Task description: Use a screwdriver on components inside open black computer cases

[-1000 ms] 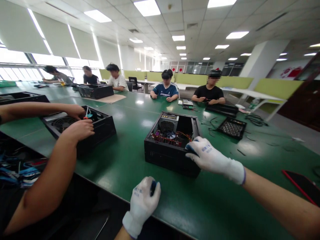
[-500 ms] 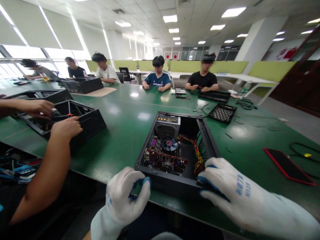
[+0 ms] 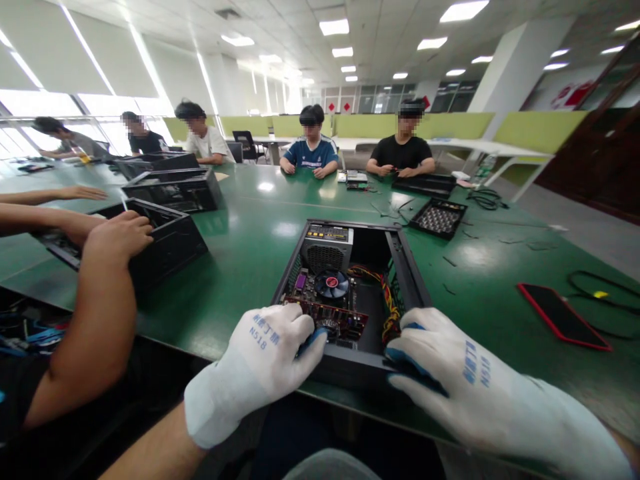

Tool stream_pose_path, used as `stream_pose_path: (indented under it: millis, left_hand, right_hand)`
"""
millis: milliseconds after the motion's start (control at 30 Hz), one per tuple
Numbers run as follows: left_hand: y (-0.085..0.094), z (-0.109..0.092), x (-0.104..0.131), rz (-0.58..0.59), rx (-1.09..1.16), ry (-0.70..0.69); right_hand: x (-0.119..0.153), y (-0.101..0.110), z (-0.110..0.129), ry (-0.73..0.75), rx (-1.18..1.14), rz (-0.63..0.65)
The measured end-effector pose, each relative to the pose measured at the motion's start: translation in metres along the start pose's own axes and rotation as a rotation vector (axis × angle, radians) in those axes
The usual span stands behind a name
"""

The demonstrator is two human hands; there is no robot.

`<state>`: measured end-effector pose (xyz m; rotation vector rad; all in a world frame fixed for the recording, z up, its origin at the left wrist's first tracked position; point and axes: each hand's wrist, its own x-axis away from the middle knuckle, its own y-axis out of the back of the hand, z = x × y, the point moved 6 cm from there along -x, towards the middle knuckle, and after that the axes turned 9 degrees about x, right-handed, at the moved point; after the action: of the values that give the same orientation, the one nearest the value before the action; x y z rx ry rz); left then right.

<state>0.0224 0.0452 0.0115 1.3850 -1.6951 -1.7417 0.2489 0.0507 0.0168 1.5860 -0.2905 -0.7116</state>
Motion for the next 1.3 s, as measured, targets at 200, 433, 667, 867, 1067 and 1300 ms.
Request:
stream_pose_path:
  millis: [200, 433, 667, 867, 1067, 1300]
  left_hand:
    - [0.0, -0.016, 0.017, 0.061, 0.011, 0.001]
    - [0.0, -0.022, 0.016, 0.042, 0.055, -0.022]
    - [0.002, -0.023, 0.015, -0.04, 0.032, -0.008]
    - [0.0, -0.02, 0.016, -0.028, 0.038, 0.019]
    - [0.0, -0.02, 0.017, -0.021, 0.063, 0.021]
    - [0.002, -0.02, 0.015, -0.024, 0.094, 0.011]
  right_hand:
    - [0.023, 0.005, 0.011, 0.016, -0.074, -0.001]
    - [-0.014, 0.016, -0.002, 0.071, -0.105, 0.136]
    - [-0.104, -0.039, -0.027, 0.151, 0.382, 0.335]
    - [-0.142, -0.092, -0.016, 0.245, 0.467, 0.642]
    - [-0.141, -0.096, -0.013, 0.305, 0.45, 0.63]
    - [-0.128, -0.062, -0.045, 0.129, 0.408, 0.538]
